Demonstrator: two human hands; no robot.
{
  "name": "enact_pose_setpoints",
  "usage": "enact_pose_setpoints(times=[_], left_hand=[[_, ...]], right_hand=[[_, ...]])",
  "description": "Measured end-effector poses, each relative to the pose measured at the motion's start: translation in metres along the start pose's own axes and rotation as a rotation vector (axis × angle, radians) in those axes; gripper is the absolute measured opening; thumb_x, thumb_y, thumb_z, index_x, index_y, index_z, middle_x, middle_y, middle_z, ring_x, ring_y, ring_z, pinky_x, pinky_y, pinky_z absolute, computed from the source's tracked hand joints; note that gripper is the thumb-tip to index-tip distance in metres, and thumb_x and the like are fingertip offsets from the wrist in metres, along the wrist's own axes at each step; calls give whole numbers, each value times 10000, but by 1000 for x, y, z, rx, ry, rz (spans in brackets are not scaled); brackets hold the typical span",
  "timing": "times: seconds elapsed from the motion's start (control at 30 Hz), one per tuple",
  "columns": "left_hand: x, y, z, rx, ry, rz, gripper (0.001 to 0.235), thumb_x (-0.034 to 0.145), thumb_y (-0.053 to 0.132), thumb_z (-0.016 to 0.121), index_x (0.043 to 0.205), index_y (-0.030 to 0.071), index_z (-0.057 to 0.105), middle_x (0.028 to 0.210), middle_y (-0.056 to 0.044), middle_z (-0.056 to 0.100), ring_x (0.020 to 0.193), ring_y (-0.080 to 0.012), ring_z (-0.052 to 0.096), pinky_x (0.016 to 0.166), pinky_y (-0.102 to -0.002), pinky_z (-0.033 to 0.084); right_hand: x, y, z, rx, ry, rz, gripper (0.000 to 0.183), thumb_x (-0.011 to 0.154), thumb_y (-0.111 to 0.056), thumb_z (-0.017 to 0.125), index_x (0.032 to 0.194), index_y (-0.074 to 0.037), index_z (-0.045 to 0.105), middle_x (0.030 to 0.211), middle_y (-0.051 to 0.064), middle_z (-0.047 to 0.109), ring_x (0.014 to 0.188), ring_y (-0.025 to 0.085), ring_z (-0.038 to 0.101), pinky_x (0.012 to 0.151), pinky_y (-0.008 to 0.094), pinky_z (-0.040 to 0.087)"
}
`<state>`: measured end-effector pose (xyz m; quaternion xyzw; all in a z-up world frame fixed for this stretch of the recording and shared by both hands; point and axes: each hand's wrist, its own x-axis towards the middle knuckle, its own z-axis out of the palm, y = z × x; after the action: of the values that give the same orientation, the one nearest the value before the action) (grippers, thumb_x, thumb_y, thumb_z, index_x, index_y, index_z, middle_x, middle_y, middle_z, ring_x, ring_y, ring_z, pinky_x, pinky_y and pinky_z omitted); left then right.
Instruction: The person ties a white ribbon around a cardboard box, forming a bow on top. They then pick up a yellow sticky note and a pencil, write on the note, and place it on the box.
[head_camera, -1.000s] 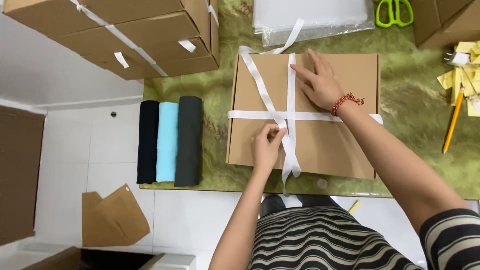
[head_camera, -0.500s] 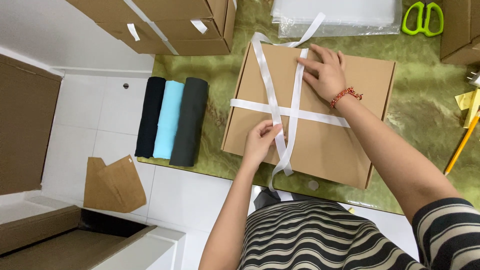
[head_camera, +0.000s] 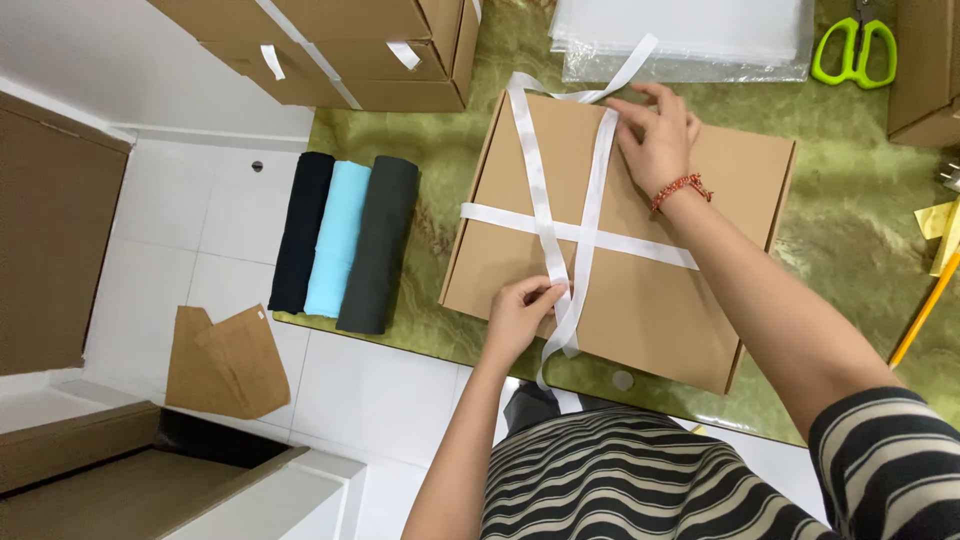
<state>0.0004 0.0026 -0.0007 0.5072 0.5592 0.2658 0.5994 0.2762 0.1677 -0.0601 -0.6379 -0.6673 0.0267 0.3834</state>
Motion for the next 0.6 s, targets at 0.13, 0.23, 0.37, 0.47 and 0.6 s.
enact_pose_setpoints(times=[0.13,0.23,0.37,0.47,0.6], left_hand=[[26,-46,4,-131,21,5,111,947,149,835,1041,89,838,914,-100,806,814,-126,736,746,-278,680],[31,-44,2,-143,-7,-5,115,958,133,823,1050,65,829,916,-120,802,781,-139,736,711,-283,693],[31,-38,4,-117,-3,4,97,964,138,810,1035,73,826,891,-98,793,779,-114,708,707,-267,697],[21,-18,1,-90,18,16,109,990,147,782,1046,60,817,884,-105,784,774,-112,692,705,-266,696],[20,-18,-1,-107,20,61,123,1005,145,771,1067,46,810,874,-105,765,771,-113,669,690,-264,695]], right_hand=[[-56,-30,-29,62,27,157,490,935,10,752,1368,-214,718,1366,97,545,1260,366,551,1067,565,407],[-117,-80,-57,48,-277,320,190,948,-199,788,1137,-215,805,1121,57,676,1087,330,686,970,491,520],[-159,-134,-63,-152,-473,498,356,942,-633,722,1010,-288,779,1084,-34,640,1139,232,615,941,425,455],[-173,-140,-44,-162,-416,564,325,961,-621,711,1005,-304,760,1102,-45,610,1152,217,580,937,415,421],[-186,-139,-35,-176,-342,586,215,907,-514,798,966,-311,759,1145,-46,597,1186,215,546,946,420,388]])
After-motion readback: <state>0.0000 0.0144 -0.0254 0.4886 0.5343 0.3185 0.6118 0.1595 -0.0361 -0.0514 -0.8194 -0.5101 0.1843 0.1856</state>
